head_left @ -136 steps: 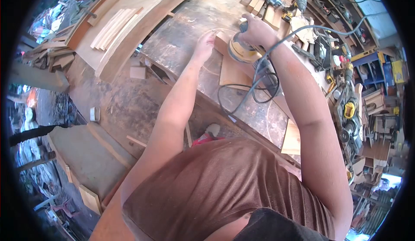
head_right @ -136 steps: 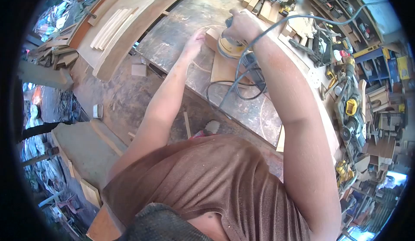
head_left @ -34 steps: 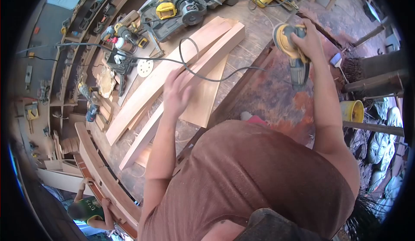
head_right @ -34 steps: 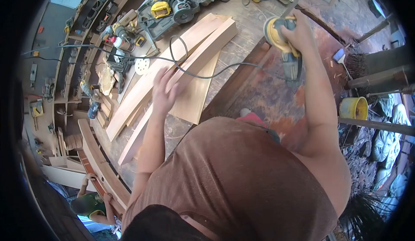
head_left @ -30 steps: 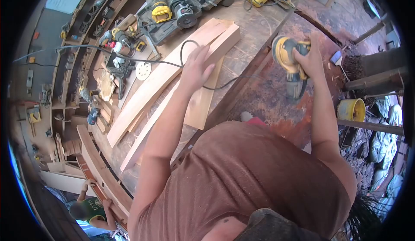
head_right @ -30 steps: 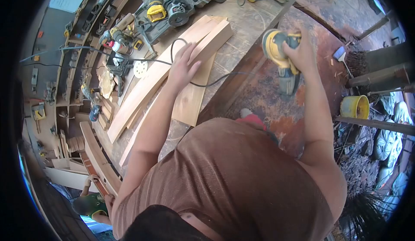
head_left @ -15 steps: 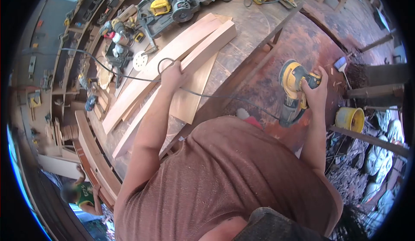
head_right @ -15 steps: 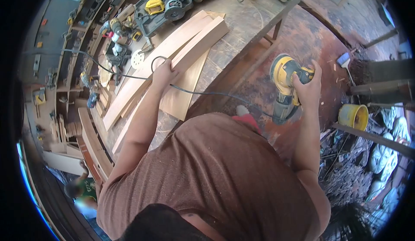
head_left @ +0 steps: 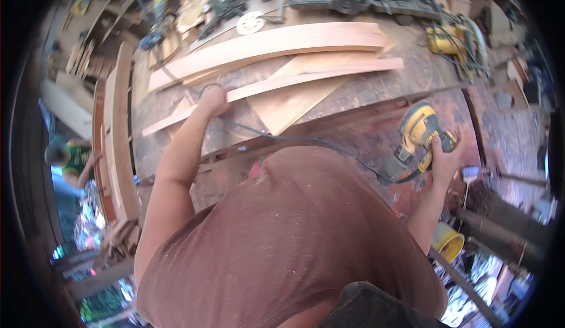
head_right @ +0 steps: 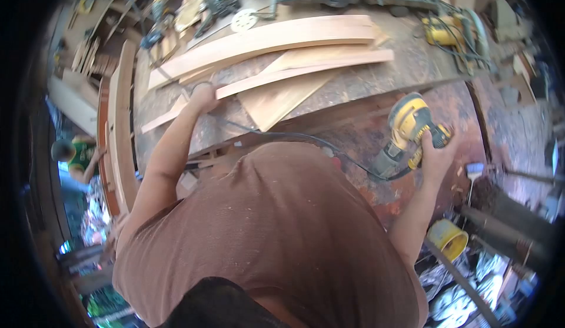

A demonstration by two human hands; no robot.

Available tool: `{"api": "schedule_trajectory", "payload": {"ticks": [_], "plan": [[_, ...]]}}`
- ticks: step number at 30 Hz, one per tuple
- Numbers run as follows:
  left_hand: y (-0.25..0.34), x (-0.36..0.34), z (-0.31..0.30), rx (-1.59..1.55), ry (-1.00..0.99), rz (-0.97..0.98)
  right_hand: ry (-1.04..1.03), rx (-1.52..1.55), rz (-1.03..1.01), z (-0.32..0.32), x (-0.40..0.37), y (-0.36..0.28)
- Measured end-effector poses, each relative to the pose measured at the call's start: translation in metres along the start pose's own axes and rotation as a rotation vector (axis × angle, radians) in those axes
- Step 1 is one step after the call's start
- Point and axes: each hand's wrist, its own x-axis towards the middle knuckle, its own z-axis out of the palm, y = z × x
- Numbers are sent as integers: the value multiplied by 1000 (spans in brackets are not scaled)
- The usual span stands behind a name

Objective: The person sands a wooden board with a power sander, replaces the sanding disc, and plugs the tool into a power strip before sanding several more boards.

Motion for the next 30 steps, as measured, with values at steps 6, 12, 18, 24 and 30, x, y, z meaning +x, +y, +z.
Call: {"api": "schedule_trajectory", "payload": {"ticks": [6, 12, 18, 24, 30], "plan": [[6, -31, 51, 7, 456, -17, -125, -107, -126, 2, 16, 6], [-1, -27, 66, 2, 465, -93, -109, -92, -136, 3, 28, 26], [11, -30, 66, 3, 326, -182, -110, -96, -135, 6, 27, 13], [19, -34, 60, 20, 212, -202, -102, -139, -151, 12, 31, -1], [9, -31, 29, -295, 70, -347, -105, -70, -181, 18, 31, -11]]}}
